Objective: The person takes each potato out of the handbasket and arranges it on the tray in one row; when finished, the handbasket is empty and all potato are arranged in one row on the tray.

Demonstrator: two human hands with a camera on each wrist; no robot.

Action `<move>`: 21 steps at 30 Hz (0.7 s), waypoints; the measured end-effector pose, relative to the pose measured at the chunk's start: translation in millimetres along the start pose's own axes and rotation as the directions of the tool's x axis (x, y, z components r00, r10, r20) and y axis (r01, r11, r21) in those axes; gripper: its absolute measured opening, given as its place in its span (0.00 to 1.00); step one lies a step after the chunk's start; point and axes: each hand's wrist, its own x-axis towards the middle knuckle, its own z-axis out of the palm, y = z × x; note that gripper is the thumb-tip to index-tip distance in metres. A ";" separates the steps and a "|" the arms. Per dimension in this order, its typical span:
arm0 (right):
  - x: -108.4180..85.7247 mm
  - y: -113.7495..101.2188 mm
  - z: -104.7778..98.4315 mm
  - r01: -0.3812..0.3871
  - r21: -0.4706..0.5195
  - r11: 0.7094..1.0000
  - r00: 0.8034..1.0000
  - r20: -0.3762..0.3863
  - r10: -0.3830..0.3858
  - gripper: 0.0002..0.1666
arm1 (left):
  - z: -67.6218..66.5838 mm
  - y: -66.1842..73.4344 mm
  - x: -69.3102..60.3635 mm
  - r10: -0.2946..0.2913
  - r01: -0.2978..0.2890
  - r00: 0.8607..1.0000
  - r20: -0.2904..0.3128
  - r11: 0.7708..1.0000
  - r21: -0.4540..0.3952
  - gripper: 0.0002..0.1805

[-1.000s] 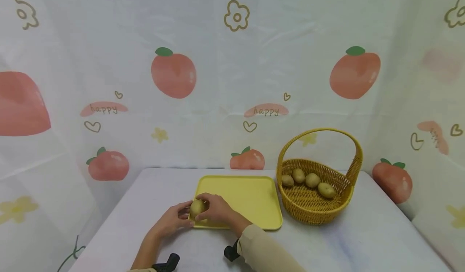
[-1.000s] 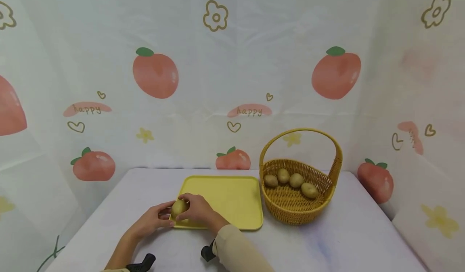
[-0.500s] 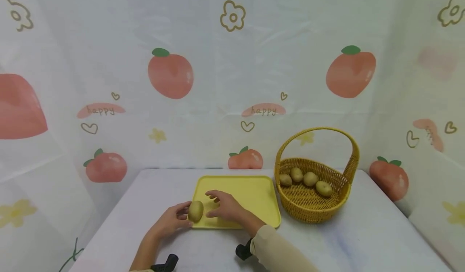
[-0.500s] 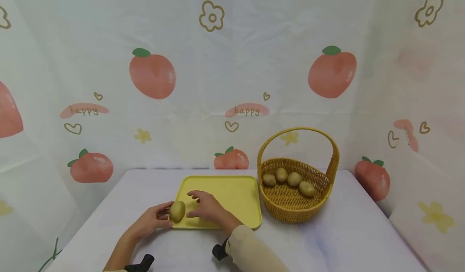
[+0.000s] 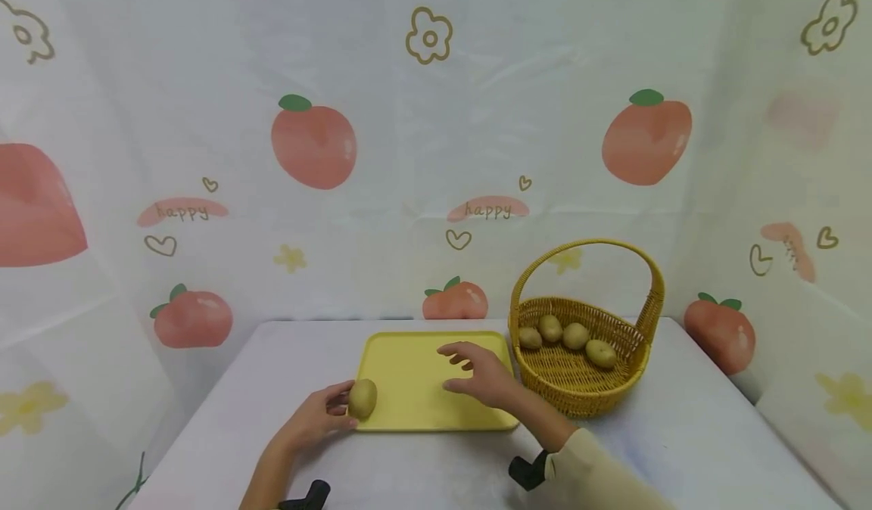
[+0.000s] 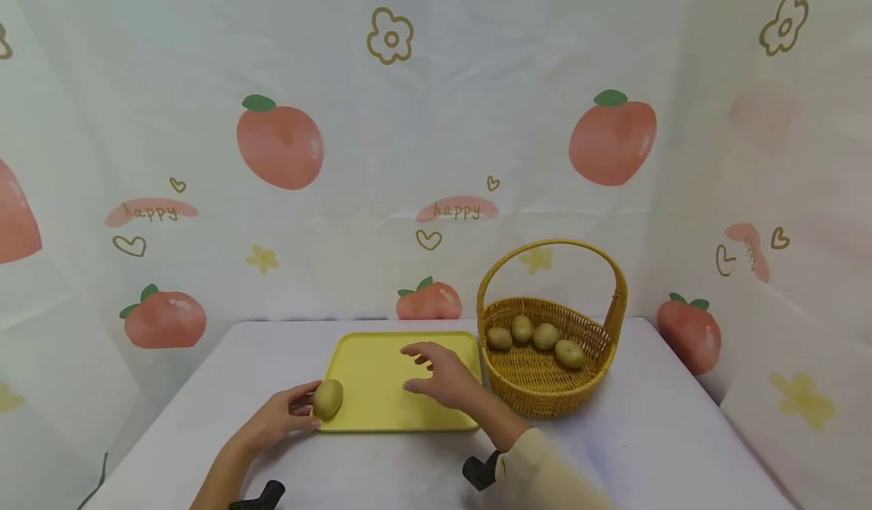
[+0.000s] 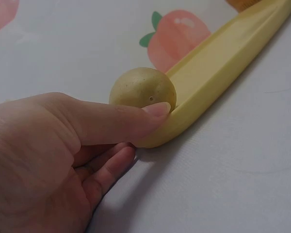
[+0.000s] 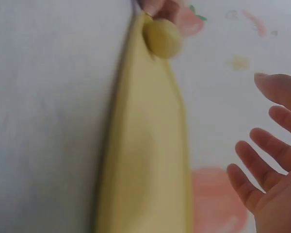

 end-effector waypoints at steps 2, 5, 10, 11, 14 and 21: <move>-6.4 -0.8 -17.2 0.021 -0.026 0.999 0.999 -0.028 -0.021 0.27 | -0.2 0.1 -0.2 0.005 -0.005 1.000 0.004 1.000 0.001 0.45; -14.7 -1.8 -44.5 0.027 -0.026 0.999 0.998 -0.053 -0.029 0.24 | -0.5 1.8 -0.8 0.002 -0.002 1.000 0.005 1.000 0.004 0.45; -24.3 -6.9 -89.8 -0.024 0.033 0.999 0.997 -0.071 0.026 0.18 | -0.7 4.2 -1.8 -0.002 0.002 1.000 0.001 1.000 0.008 0.44; -25.4 -7.1 -98.3 -0.040 0.028 0.999 0.996 -0.078 0.042 0.17 | -0.6 4.8 -1.9 -0.004 0.004 1.000 0.000 1.000 0.005 0.44; -26.5 -3.4 -121.5 -0.047 0.000 0.999 0.994 -0.103 0.047 0.17 | -0.7 4.7 -1.6 -0.005 0.005 1.000 0.002 1.000 0.001 0.44; -22.8 20.1 -156.8 -0.160 -0.024 0.987 0.981 -0.112 0.156 0.19 | -0.3 2.3 -1.0 -0.024 0.025 1.000 0.004 1.000 -0.010 0.44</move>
